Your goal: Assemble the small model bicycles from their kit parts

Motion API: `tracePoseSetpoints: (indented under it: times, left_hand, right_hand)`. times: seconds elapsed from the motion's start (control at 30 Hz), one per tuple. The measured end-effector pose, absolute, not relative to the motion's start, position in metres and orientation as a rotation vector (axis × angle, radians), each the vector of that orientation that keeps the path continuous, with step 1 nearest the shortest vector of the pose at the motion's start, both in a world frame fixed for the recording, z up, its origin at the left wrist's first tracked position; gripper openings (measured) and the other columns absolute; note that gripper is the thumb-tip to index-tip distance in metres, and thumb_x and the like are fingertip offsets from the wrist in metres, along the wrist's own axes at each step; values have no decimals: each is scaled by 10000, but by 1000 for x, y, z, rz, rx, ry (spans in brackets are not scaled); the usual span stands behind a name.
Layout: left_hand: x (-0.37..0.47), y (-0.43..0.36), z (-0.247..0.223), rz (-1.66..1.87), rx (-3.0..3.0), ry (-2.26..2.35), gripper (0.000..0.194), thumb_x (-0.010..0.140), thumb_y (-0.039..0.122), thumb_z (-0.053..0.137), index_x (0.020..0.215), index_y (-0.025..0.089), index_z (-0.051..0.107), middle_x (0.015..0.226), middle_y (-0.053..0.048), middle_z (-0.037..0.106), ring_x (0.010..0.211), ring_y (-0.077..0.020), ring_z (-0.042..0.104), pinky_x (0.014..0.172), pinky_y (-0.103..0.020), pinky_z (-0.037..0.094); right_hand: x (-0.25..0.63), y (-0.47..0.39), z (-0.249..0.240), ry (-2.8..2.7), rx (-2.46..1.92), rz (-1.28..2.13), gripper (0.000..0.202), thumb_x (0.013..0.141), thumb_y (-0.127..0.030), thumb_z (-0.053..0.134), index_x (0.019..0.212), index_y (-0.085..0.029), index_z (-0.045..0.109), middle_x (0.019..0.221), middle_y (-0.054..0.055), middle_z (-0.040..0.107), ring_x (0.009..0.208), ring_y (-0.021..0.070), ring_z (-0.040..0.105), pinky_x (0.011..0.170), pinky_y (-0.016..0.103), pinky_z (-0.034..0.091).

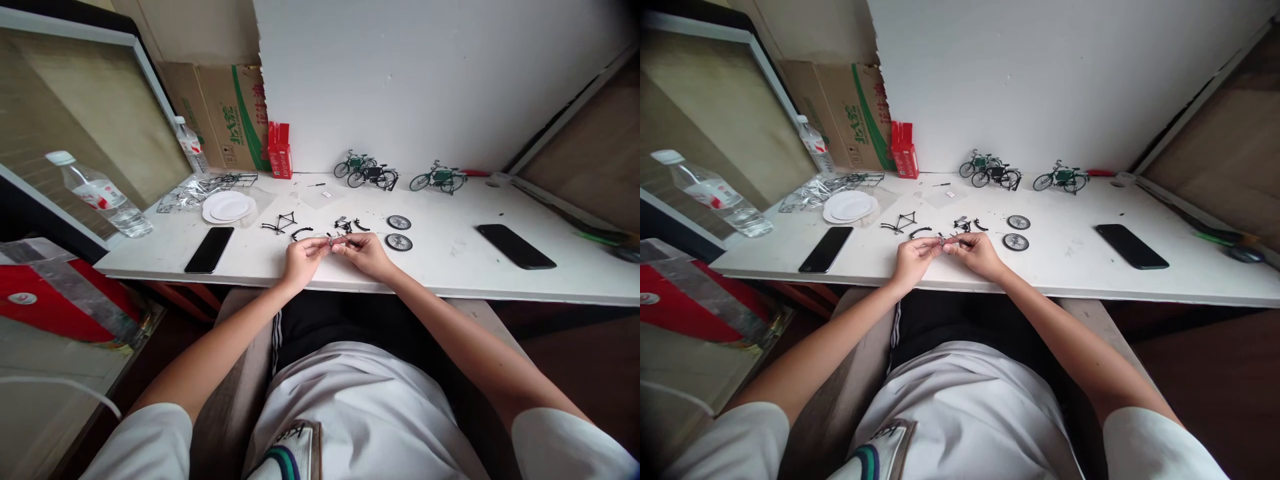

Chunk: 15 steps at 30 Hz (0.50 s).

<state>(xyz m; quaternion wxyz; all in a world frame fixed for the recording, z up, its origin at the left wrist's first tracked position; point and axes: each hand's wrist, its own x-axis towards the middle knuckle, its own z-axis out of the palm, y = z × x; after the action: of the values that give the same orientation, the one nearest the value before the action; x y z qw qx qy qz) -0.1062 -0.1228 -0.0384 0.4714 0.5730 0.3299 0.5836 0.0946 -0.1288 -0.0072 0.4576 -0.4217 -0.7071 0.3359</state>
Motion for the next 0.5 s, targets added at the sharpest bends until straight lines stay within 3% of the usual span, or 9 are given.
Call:
tracePoseSetpoints:
  times: [0.1,0.17,0.3,0.5]
  left_hand:
    - [-106,-124,-37,1442,1364,841,469,754,518,959,989,145,797,1037,-157,836,984,-272,809,967,-441,654]
    - [-106,-123,-37,1441,1374,842,456,770,515,949,973,144,780,1019,-153,831,962,-255,805,943,-413,653]
    - [-106,-121,-40,1401,1422,808,435,844,536,887,1003,146,779,1061,-153,830,990,-252,808,950,-389,644]
    - [-107,-122,-39,1397,1481,841,359,956,491,784,1077,155,745,1067,-147,824,973,-244,818,929,-372,639]
  right_hand:
    - [94,-130,-7,-1743,-1075,797,486,872,-618,826,1041,-166,879,792,59,758,594,128,445,566,301,349]
    - [93,-132,-6,-1748,-1095,775,476,892,-612,802,1034,-162,870,638,-8,592,566,110,327,547,299,259]
    - [91,-136,-2,-1750,-1113,738,430,918,-574,774,990,-155,840,590,-75,326,578,106,231,565,310,194]
    - [91,-137,1,-1670,-1121,750,395,916,-559,763,935,-165,770,619,-82,311,590,108,229,583,311,220]
